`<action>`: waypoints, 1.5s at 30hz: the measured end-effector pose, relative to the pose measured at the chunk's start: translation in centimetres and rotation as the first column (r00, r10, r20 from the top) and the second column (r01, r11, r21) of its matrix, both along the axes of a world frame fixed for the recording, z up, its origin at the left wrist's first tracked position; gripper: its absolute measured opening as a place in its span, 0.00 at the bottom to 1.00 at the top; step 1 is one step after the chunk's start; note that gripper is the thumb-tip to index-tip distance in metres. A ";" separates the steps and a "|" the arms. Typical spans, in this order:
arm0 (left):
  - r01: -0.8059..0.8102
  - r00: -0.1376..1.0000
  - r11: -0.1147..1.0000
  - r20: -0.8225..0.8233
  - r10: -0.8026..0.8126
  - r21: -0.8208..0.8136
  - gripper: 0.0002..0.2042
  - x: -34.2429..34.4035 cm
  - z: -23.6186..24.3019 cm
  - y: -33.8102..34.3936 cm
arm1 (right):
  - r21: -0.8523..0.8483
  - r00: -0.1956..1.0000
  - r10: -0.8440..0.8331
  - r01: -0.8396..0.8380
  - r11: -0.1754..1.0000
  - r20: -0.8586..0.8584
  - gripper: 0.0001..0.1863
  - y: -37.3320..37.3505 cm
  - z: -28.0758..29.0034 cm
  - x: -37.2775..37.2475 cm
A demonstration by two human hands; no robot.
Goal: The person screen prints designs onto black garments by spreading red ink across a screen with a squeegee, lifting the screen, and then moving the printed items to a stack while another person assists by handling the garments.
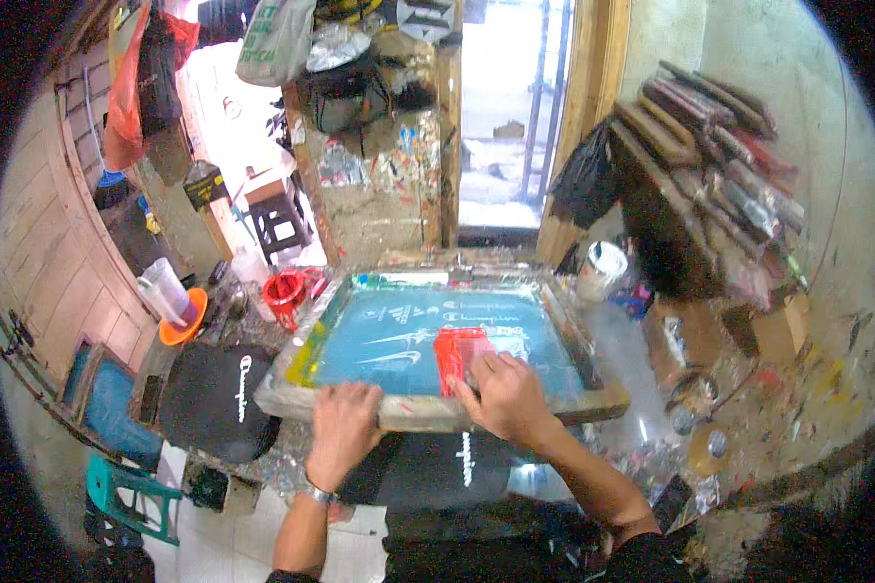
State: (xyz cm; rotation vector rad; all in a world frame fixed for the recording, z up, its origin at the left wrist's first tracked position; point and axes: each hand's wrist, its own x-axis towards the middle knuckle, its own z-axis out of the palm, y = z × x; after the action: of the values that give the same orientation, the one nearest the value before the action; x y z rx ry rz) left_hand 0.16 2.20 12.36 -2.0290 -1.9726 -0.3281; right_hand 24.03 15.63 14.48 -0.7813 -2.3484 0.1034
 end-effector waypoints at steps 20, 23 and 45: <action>0.032 0.915 0.980 0.401 0.050 -0.194 0.25 0.4 -13.1 -3.6 | -0.205 0.861 0.219 -0.138 0.969 0.460 0.12 6.0 -13.1 -2.4; 0.042 0.908 0.976 0.415 0.051 -0.212 0.26 0.0 -13.4 -3.3 | -0.567 0.709 0.368 0.056 0.822 0.602 0.12 9.3 -7.6 -4.6; 0.029 0.959 0.980 0.284 0.028 -0.197 0.25 0.9 -10.0 -2.7 | -0.288 0.770 0.237 -0.072 0.955 0.593 0.28 -2.3 -10.7 1.3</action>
State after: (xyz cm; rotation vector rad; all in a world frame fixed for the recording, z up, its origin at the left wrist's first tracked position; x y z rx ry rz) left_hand 1.02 -0.46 2.35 -2.2102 -2.2567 -0.4636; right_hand 25.29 13.29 3.80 -0.8262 -3.0864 0.2499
